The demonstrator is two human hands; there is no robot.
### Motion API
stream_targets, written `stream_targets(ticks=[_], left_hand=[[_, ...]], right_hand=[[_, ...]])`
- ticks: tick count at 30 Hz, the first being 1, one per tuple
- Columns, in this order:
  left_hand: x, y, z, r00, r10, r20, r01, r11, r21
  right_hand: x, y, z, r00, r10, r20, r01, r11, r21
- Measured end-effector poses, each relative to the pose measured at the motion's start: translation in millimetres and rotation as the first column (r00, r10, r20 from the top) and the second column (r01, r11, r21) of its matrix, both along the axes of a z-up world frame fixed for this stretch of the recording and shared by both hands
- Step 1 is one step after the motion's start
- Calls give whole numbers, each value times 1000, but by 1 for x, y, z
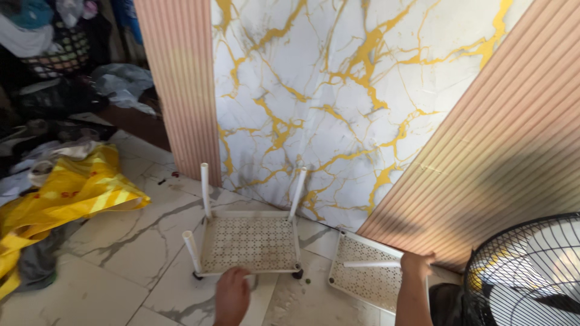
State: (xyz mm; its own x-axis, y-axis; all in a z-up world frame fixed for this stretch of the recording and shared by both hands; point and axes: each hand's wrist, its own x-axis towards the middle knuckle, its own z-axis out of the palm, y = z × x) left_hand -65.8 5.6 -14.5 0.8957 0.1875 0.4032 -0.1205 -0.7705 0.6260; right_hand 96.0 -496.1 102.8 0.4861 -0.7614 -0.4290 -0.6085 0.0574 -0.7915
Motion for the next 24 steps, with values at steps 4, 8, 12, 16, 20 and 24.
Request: stream_targets(ticks=[4,8,12,16,20,24], left_hand=[[-14,59,-23,949,313,-41,-316,943,-103],[-13,84,-22,864,501,-42,-499,846,-186],[6,95,-18,913,401,-77,-406,872,-272],[24,92,-25,935,232,-267,-332,837,-434],[32,82,-38,868,260,-423,-407,860,-307],[40,82,-40,808,240,-538,-458,829,-319]], right_hand=[[-1,28,-3,995,86,41,-75,973,-218],[9,88,-2,926,293,240,-163,880,-446],[12,202,10,677,613,408,-111,633,-766],[-44,330,23,339,873,351,-372,467,-802],[-110,410,48,55,936,347,-673,291,-680],[-147,448,63,59,925,375,-881,225,-417]])
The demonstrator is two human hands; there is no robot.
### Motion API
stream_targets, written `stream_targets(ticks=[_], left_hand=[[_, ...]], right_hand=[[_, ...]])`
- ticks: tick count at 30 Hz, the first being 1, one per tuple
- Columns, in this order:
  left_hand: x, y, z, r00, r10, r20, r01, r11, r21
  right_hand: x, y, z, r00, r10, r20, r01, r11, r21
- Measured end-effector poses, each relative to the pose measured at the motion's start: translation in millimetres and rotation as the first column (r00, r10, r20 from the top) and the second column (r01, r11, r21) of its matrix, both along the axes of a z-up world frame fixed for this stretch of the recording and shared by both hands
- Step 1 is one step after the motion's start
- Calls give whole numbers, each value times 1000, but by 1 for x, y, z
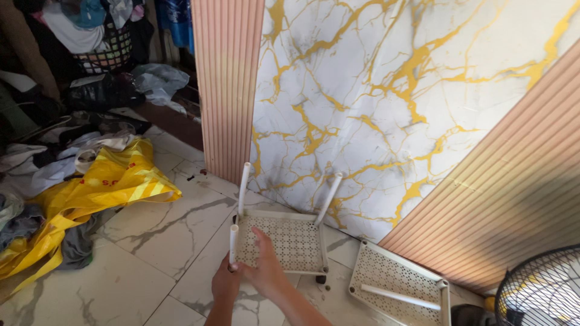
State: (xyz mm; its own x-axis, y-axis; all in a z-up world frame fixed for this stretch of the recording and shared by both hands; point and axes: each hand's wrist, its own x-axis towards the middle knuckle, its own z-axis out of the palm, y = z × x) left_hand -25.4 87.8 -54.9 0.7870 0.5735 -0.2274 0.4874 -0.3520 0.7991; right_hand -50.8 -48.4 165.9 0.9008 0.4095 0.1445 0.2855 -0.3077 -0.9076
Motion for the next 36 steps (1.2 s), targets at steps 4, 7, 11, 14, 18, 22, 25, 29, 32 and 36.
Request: stream_targets(ticks=[4,7,11,14,18,22,25,29,32,36], left_hand=[[-9,-4,2,984,3,-180,-8,1000,-30],[-8,-7,15,960,-7,-280,6,1000,-6],[-10,-12,33,948,-9,-318,20,999,33],[-18,-11,42,940,-6,-342,29,998,62],[-18,-9,48,935,-6,-354,38,996,82],[-19,-15,47,920,-18,-391,66,992,110],[-22,-15,48,937,-38,-346,75,993,94],[-14,-5,55,920,-58,-388,104,989,100],[-22,-7,52,906,-99,-411,135,989,60],[-14,-1,66,897,-85,-435,145,983,108]], right_hand=[[-4,23,-13,991,91,-93,-84,993,80],[3,41,-37,999,-11,34,10,1000,21],[22,62,-69,992,-87,91,70,982,174],[34,69,-84,994,-84,-63,98,958,268],[49,74,-95,960,-150,-236,218,930,295],[55,71,-109,942,-181,-284,266,917,296],[62,69,-99,944,-91,-317,208,911,356],[76,63,-30,973,28,-229,128,761,636],[111,44,51,996,90,-18,-46,665,746],[110,23,124,976,218,-2,-136,616,776]])
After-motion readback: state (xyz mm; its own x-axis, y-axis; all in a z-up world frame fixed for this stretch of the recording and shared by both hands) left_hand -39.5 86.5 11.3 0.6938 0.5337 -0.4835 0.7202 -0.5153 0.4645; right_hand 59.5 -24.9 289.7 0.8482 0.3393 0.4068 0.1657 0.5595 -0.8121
